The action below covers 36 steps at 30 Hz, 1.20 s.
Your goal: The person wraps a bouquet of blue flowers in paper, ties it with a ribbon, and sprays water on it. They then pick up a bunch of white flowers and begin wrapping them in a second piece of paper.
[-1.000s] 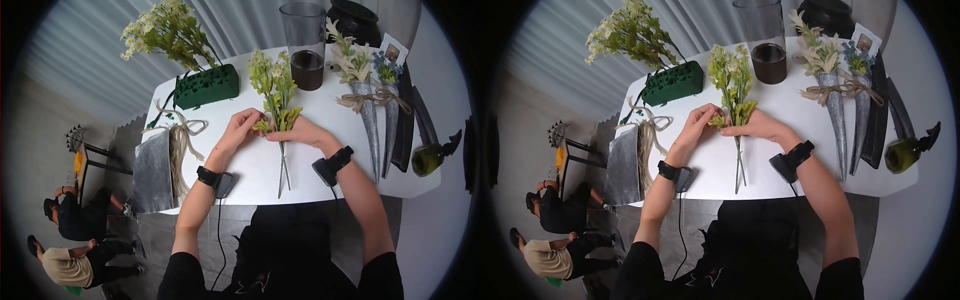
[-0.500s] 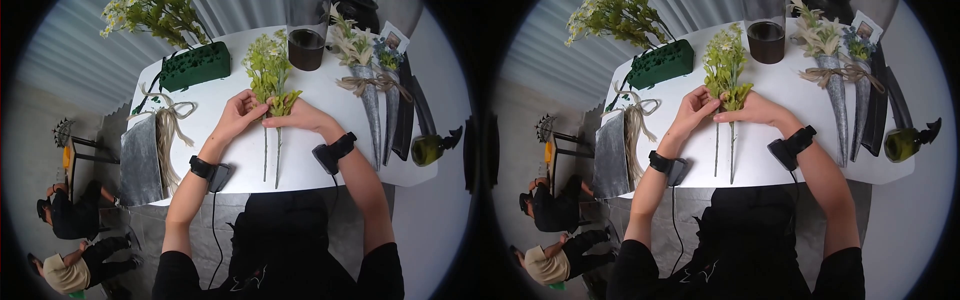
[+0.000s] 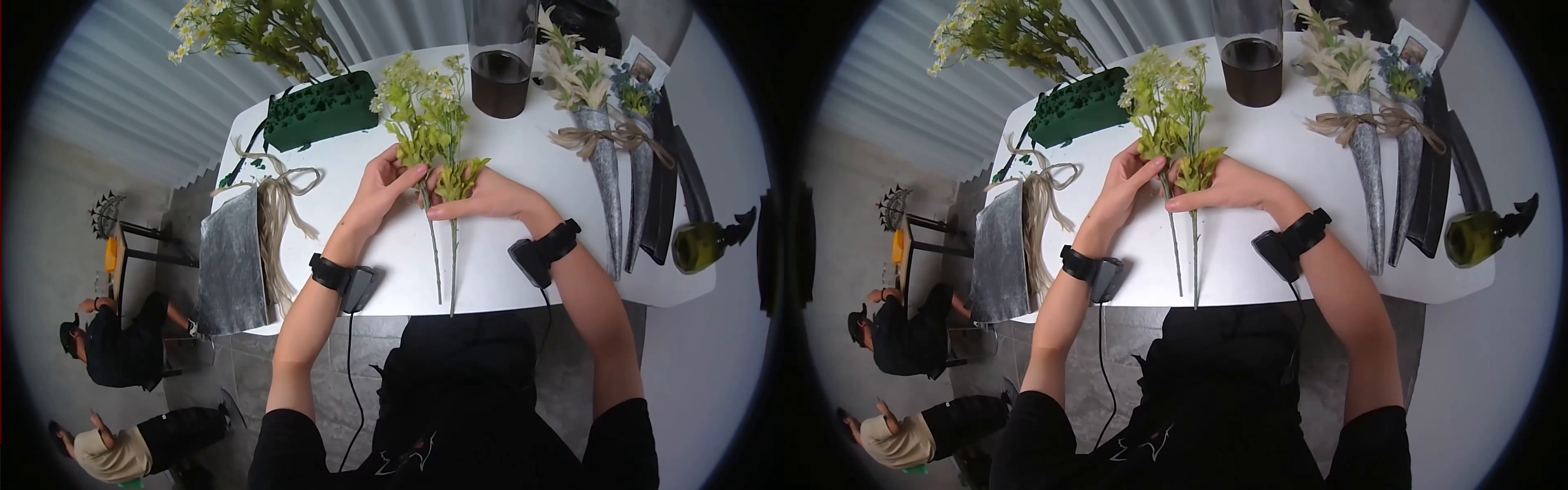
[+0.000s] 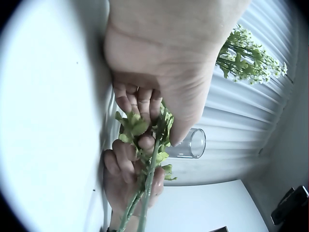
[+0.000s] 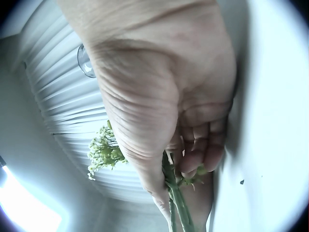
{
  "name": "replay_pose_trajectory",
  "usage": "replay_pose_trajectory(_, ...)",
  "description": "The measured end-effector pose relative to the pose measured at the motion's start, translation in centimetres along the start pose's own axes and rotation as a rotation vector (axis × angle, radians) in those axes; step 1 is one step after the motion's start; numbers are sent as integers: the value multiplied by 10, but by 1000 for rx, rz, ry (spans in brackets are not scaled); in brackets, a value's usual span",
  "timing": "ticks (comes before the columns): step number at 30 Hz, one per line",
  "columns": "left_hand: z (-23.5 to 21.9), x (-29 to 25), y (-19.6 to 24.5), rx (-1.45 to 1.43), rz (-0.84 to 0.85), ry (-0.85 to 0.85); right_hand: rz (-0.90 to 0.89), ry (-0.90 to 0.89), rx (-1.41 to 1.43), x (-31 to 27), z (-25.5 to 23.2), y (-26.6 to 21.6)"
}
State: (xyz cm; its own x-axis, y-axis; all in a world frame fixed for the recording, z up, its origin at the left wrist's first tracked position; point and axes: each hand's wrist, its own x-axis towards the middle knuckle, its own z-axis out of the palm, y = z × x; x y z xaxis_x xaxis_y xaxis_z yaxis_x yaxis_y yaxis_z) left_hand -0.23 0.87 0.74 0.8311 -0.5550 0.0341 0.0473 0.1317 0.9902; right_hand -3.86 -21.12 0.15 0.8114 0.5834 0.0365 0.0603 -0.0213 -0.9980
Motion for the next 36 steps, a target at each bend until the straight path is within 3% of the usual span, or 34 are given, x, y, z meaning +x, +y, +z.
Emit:
replay_pose_trajectory(8,-4,0,-6,-10,21,56,-57,0,75,1,-2,-4)
replay_pose_trajectory(16,-8,-5,-7,-132,-80,68,68,45,139,-1,-7,-2)
replay_pose_trajectory(20,-3,-17,0,-49,-65,94,38,71,173,-3,-6,-5)
replay_pose_trajectory(27,4,-51,44,194,29,86,54,51,124,-4,-5,-5)
replay_pose_trajectory(30,-7,-63,65,329,214,74,60,53,127,-4,-5,-6)
replay_pose_trajectory(35,-23,-81,109,434,456,286,49,50,134,-4,-5,-4)
replay_pose_trajectory(36,-33,-81,114,515,483,395,41,42,133,-4,-5,-5)
